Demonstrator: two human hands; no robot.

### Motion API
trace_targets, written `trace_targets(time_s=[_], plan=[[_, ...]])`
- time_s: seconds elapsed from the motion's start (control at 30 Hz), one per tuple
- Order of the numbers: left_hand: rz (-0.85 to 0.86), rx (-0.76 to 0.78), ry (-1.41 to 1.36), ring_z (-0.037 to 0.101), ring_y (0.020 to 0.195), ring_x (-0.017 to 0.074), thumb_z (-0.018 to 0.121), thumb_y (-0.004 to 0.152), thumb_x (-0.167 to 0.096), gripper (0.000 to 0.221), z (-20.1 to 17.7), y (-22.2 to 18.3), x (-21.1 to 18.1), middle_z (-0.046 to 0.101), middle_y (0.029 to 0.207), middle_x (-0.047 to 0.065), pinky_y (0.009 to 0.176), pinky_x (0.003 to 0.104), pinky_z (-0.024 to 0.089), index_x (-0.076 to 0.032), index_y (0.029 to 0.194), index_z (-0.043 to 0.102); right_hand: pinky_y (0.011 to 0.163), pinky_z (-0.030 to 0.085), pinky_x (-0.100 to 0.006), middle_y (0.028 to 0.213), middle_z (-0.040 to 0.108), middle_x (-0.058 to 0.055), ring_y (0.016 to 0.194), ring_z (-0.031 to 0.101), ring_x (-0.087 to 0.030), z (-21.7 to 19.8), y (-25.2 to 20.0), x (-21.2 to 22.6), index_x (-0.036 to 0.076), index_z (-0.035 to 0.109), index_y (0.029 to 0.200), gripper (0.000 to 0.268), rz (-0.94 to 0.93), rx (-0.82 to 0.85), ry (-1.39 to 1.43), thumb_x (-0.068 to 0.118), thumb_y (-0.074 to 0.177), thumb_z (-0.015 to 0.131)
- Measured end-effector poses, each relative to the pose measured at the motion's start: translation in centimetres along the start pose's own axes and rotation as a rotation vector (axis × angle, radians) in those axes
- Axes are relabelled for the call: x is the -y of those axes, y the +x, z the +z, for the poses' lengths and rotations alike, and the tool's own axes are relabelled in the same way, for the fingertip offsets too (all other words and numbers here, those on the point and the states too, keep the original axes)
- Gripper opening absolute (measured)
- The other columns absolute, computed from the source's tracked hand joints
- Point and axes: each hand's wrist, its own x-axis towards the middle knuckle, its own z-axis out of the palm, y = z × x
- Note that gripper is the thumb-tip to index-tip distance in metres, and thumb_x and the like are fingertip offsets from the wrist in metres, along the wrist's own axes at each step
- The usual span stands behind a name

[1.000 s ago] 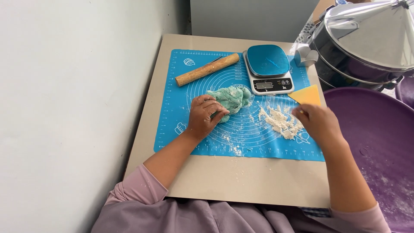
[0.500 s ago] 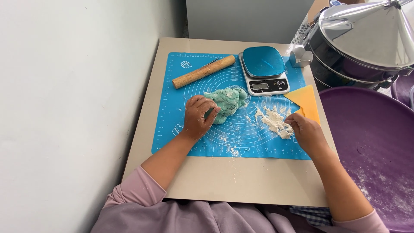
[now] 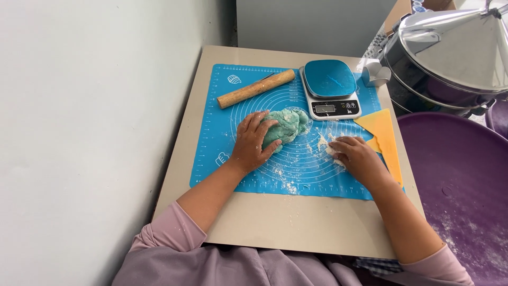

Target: Kneading a small piece of blue-colored dough on a silicone mat using hands and a scraper.

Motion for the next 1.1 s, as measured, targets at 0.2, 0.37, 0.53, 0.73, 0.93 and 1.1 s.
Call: trace_targets(time_s=[0.2, 0.37, 0.53, 0.73, 0.93, 1.1], plan=[[-0.082, 0.193, -0.004, 0.029, 0.152, 0.0437, 0.063, 0.102, -0.042, 0.068, -0.2, -0.1, -0.8, 0.032, 0.163, 0.018, 0.121, 0.064, 0.025, -0.023, 0.160, 0.032, 0.105, 0.057, -0.035, 0.114, 0.077, -0.008, 0.115, 0.072, -0.026, 1.8, -0.6, -3.2, 0.008, 0.079, 0.111, 0.020, 0.039, -0.017, 0.025, 0.002, 0.095, 0.069], [-0.078, 0.194, 0.024, 0.029, 0.152, 0.0404, 0.060, 0.101, -0.049, 0.070, 0.6, -0.1, 0.0, 0.031, 0.164, 0.015, 0.121, 0.062, 0.026, -0.027, 0.160, 0.030, 0.098, 0.060, -0.034, 0.118, 0.077, -0.008, 0.113, 0.073, -0.026, -0.3, -0.7, -1.9, 0.011, 0.079, 0.117, 0.024, 0.069, -0.115, 0.073, 0.005, 0.096, 0.071], [-0.075, 0.193, 0.006, 0.030, 0.151, 0.0403, 0.062, 0.096, -0.060, 0.078, 0.7, -0.2, 0.4, 0.032, 0.163, 0.015, 0.122, 0.062, 0.025, -0.027, 0.160, 0.031, 0.098, 0.060, -0.036, 0.123, 0.076, 0.002, 0.116, 0.071, -0.021, -1.3, -1.5, -4.6, 0.027, 0.075, 0.128, 0.027, 0.305, -0.063, 0.040, 0.028, 0.103, 0.066], [0.038, 0.159, 0.060, 0.021, 0.157, 0.0449, 0.073, 0.095, -0.053, 0.094, 1.6, -0.3, 0.9, 0.024, 0.169, 0.018, 0.126, 0.059, 0.022, -0.027, 0.166, 0.018, 0.110, 0.047, -0.053, 0.154, 0.049, -0.013, 0.142, 0.045, -0.035, -4.6, -1.4, -3.7, 0.018, 0.052, 0.151, 0.066, 0.725, 0.302, 0.102, 0.035, 0.091, 0.075], [0.032, 0.155, 0.057, 0.024, 0.155, 0.0438, 0.066, 0.101, -0.040, 0.079, 1.8, -0.2, 0.9, 0.029, 0.166, 0.018, 0.126, 0.059, 0.022, -0.026, 0.165, 0.021, 0.112, 0.043, -0.055, 0.156, 0.043, -0.017, 0.144, 0.040, -0.037, -5.9, -1.9, -3.4, 0.016, 0.046, 0.154, 0.069, 0.793, 0.250, 0.136, 0.026, 0.092, 0.076], [0.057, 0.143, 0.065, 0.030, 0.153, 0.0429, 0.066, 0.100, -0.047, 0.081, 1.3, -0.1, 1.1, 0.033, 0.165, 0.017, 0.123, 0.059, 0.029, -0.025, 0.165, 0.023, 0.107, 0.050, -0.053, 0.160, 0.036, -0.015, 0.138, 0.048, -0.037, -6.8, -1.8, -3.1, 0.019, 0.040, 0.157, 0.067, 0.939, 0.306, 0.218, 0.023, 0.098, 0.071]])
